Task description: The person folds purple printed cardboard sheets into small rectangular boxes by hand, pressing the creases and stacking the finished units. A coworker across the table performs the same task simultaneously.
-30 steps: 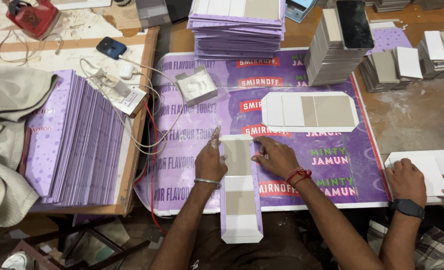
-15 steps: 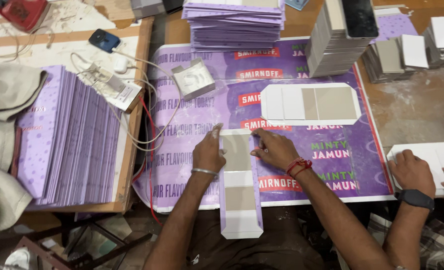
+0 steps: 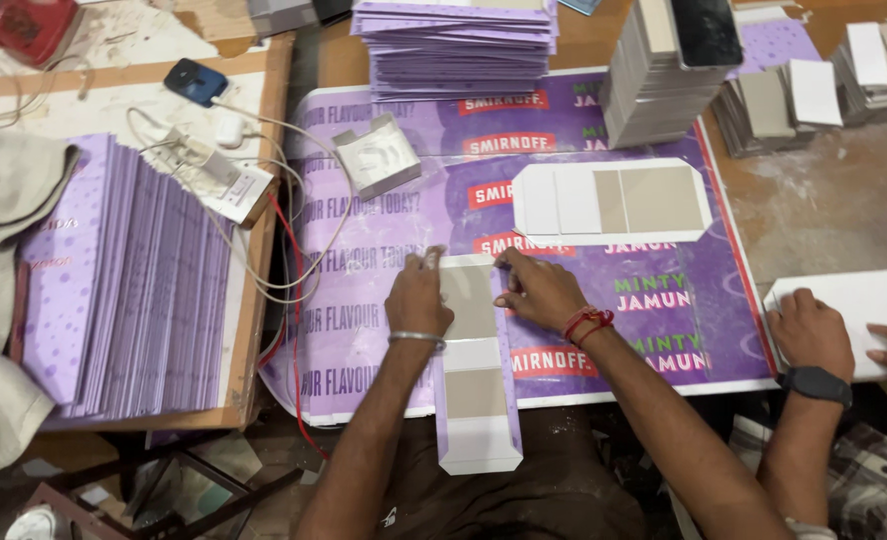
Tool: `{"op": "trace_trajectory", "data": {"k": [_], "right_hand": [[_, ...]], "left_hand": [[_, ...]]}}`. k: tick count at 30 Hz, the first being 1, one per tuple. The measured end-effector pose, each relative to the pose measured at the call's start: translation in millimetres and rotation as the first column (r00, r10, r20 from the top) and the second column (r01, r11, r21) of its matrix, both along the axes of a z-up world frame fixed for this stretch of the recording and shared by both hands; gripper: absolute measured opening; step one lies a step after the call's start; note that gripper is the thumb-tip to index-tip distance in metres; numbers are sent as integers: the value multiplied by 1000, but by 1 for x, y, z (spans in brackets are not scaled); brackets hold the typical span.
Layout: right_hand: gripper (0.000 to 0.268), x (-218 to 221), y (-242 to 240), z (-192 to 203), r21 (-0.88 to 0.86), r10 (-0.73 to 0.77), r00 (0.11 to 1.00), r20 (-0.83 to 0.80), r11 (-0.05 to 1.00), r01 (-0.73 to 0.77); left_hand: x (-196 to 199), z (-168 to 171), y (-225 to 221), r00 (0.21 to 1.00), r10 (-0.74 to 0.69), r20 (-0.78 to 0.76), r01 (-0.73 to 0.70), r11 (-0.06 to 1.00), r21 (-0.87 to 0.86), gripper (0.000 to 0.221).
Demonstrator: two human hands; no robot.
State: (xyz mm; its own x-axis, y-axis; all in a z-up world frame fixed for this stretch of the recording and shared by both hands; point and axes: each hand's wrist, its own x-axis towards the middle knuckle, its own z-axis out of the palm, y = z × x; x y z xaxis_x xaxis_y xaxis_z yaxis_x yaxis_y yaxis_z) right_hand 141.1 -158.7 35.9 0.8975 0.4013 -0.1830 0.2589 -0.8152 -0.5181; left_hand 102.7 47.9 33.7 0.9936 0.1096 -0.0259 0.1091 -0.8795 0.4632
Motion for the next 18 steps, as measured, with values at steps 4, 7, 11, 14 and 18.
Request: {"op": "trace_trajectory", "data": {"k": [4, 7, 11, 14, 18], "right_hand": [[50, -6, -2, -12, 67, -14, 999, 48, 998, 11], [52, -7, -6, -18, 100, -11, 998, 69, 995, 4], [65, -11, -11, -22, 193, -11, 998, 65, 981, -2], [77, -15, -14, -22, 244, 14, 993, 114, 969, -41], [88, -14, -14, -18, 173, 80, 986, 143, 979, -105]], "left_hand": [[-19, -13, -14, 945, 183, 270, -158, 981, -112, 69], [-16, -24, -15, 970, 242, -8, -237, 943, -234, 71], [-1, -39, 4, 970, 239, -42, -228, 838, -496, 74], [5, -47, 18, 980, 72, -183, -182, 684, -706, 67], [5, -47, 28, 951, -118, -287, -194, 496, -847, 49]]}}
